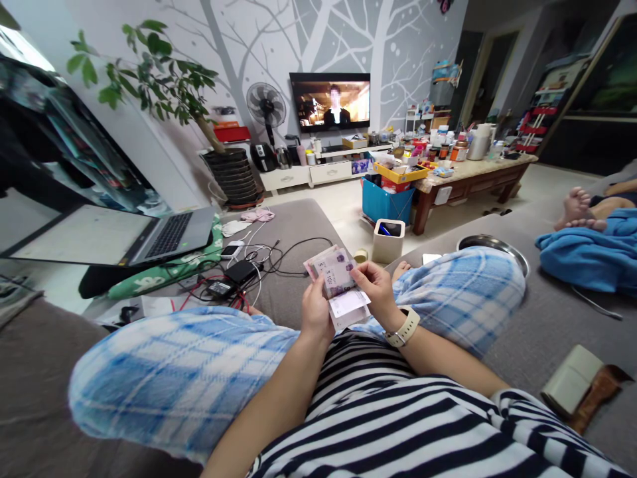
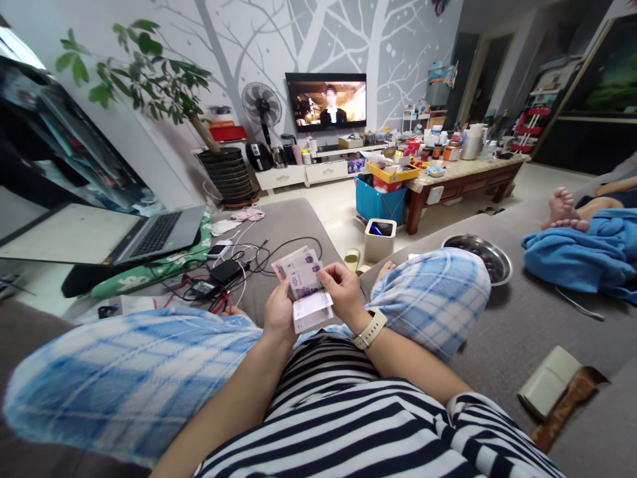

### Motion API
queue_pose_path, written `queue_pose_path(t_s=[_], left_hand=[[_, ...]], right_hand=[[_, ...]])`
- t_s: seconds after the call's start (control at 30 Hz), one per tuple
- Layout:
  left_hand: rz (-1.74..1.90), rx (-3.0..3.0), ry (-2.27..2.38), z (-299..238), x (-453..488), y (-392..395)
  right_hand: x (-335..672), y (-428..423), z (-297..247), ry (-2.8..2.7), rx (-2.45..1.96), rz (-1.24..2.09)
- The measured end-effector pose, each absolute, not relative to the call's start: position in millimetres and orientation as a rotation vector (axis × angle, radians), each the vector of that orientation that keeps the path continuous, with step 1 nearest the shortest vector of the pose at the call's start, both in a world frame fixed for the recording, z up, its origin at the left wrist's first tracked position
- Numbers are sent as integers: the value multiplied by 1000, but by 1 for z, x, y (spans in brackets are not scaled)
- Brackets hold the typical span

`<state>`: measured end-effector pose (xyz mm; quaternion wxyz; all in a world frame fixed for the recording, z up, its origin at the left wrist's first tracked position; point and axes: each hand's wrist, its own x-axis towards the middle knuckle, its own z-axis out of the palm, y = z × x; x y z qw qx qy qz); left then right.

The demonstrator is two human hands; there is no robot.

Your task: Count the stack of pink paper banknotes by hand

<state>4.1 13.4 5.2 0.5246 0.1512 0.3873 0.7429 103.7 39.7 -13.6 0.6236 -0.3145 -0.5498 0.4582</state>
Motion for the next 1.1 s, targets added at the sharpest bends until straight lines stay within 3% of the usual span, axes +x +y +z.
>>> queue_pose_path(t_s=[1.1], left_hand=[[1737,398,911,6,5,11]], right_hand=[[105,35,-11,-1208,-640,1133]])
